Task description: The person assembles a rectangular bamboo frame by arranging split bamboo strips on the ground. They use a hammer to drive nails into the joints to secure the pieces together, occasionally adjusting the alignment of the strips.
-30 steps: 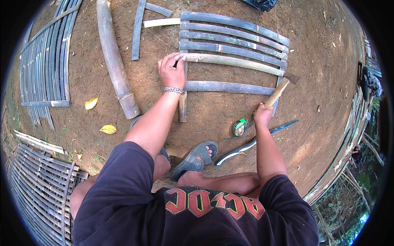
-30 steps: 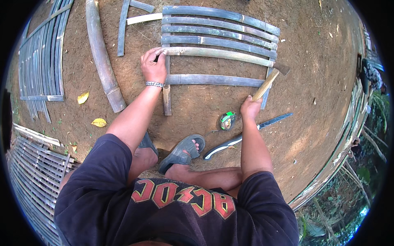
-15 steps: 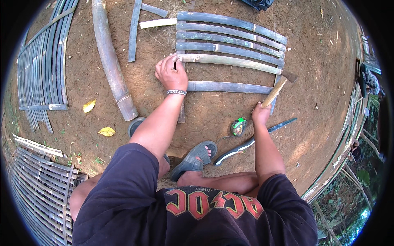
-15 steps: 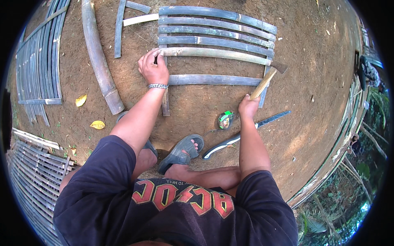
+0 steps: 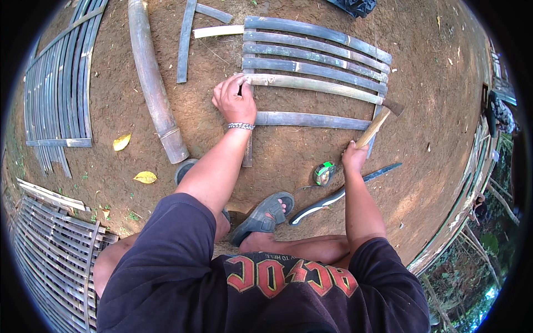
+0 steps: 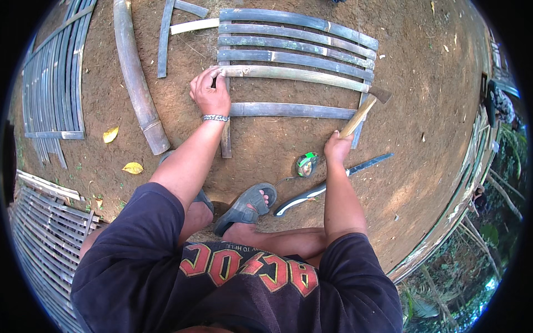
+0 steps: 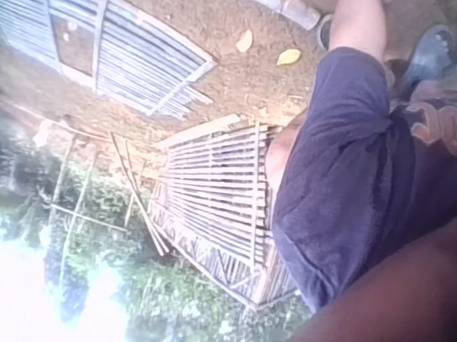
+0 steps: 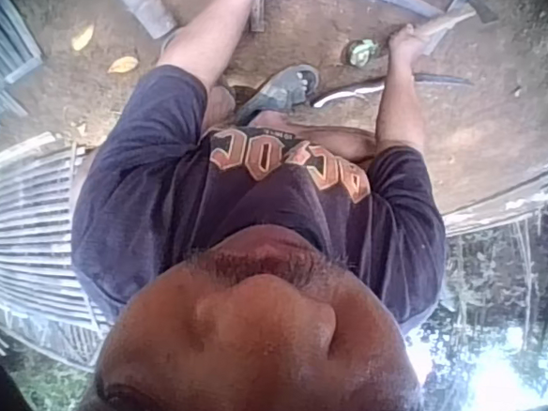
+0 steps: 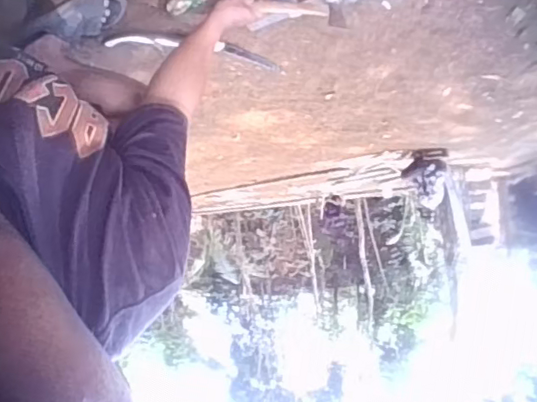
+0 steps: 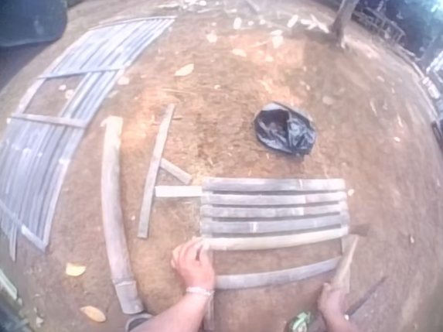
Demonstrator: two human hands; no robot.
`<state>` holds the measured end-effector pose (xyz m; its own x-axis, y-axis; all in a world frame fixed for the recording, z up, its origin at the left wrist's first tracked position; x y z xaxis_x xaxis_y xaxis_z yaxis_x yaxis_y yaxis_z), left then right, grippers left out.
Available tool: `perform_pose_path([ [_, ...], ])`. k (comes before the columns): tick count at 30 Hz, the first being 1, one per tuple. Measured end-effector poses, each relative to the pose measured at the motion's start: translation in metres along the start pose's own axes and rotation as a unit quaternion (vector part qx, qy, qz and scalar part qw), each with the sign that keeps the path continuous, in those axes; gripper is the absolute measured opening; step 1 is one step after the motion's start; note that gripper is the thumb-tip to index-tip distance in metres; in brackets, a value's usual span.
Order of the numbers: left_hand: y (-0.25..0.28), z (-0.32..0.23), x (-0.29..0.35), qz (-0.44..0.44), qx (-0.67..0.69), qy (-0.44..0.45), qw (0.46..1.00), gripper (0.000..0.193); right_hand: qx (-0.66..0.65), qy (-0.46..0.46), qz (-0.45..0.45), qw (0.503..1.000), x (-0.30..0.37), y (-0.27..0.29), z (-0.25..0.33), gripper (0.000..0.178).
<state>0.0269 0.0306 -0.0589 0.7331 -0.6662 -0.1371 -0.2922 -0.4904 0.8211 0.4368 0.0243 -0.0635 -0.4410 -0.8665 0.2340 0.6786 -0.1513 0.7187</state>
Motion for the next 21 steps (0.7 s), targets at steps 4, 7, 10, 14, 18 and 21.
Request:
perform_pose_path([
  [4, -0.001, 0.001, 0.0, 0.003, -0.009, 0.003, 1.0, 0.01, 0.0, -0.016, 0.006, 1.0, -0.001, 0.0, -0.003, 0.035],
  [7, -0.001, -0.001, 0.0, 0.002, -0.013, 0.0, 1.0, 0.011, 0.002, -0.021, 0.007, 1.0, -0.003, -0.001, -0.008, 0.036],
  [10, -0.001, -0.003, 0.001, 0.001, -0.009, -0.003, 1.0, 0.011, -0.008, -0.045, 0.003, 0.999, -0.009, -0.001, -0.02, 0.038],
  [14, 0.0, -0.001, 0.0, 0.004, -0.009, 0.001, 1.0, 0.011, -0.004, -0.045, 0.006, 0.999, -0.009, -0.002, -0.019, 0.039],
  [18, -0.001, 0.0, 0.001, 0.004, -0.015, -0.002, 1.0, 0.011, 0.015, -0.045, 0.0, 0.999, -0.006, -0.001, -0.013, 0.039],
  [21, -0.001, -0.001, 0.001, 0.0, -0.019, -0.007, 1.0, 0.011, -0.004, -0.055, 0.011, 0.998, -0.005, 0.001, -0.011, 0.039],
])
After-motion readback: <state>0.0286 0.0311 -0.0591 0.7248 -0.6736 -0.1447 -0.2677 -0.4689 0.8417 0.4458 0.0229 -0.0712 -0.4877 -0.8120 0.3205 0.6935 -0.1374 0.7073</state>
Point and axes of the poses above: each hand's wrist, its own x-axis away from the middle knuckle, its own y-axis out of the back of the hand, z = x × y, the point moved 2 cm from there along -x, towards the middle knuckle, and after that the axes turned 15 degrees about -x, right-handed, at the moved point
